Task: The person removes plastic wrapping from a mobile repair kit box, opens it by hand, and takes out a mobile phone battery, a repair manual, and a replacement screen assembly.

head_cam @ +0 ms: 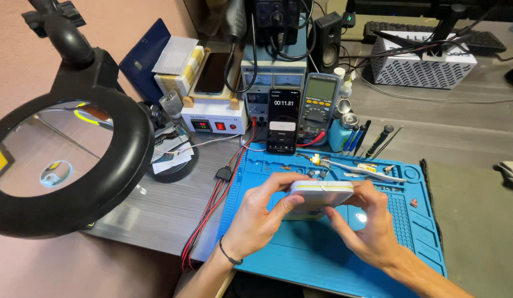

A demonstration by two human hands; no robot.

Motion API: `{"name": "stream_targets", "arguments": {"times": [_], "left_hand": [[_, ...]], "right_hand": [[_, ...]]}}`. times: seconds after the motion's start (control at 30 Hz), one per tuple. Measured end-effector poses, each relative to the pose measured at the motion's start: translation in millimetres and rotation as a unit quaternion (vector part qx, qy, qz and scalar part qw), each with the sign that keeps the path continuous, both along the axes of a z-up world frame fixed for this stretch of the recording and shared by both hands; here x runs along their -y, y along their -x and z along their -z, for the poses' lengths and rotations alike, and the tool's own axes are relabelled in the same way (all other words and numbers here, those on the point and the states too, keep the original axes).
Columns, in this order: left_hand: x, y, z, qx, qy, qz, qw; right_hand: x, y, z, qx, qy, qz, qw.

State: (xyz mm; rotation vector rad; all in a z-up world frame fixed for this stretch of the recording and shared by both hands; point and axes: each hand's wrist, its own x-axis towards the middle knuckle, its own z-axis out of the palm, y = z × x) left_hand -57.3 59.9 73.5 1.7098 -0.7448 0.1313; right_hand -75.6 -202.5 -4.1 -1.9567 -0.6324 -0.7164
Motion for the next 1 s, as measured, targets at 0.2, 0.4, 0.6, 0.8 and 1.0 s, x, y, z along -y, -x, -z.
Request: {"name": "stream_targets", "arguments": {"times": [0.2, 0.4, 0.6, 0.8, 1.0], "left_hand": [[0, 0, -7, 0.048, -0.031, -0.003, 0.998], [5, 5, -7, 0.084, -0.044, -0.008, 0.995], [4, -4, 25, 0.22, -0.017, -0.071, 0.973], [0, -4, 34, 0.228, -0.001, -0.104, 0.968], [5, -4, 47, 0.209, 0.04, -0.09, 0.973]], "right_hand": [[12, -19, -35, 0.107, 0.054, -0.06, 0.991], [18, -21, -22, 0.068, -0.011, -0.105, 0.992], [39, -22, -7, 0.079, 0.062, -0.089, 0.991], [68, -37, -30, 0.007, 0.154, 0.079, 0.985], [97, -55, -13, -0.057, 0.245, 0.111, 0.961]]}}
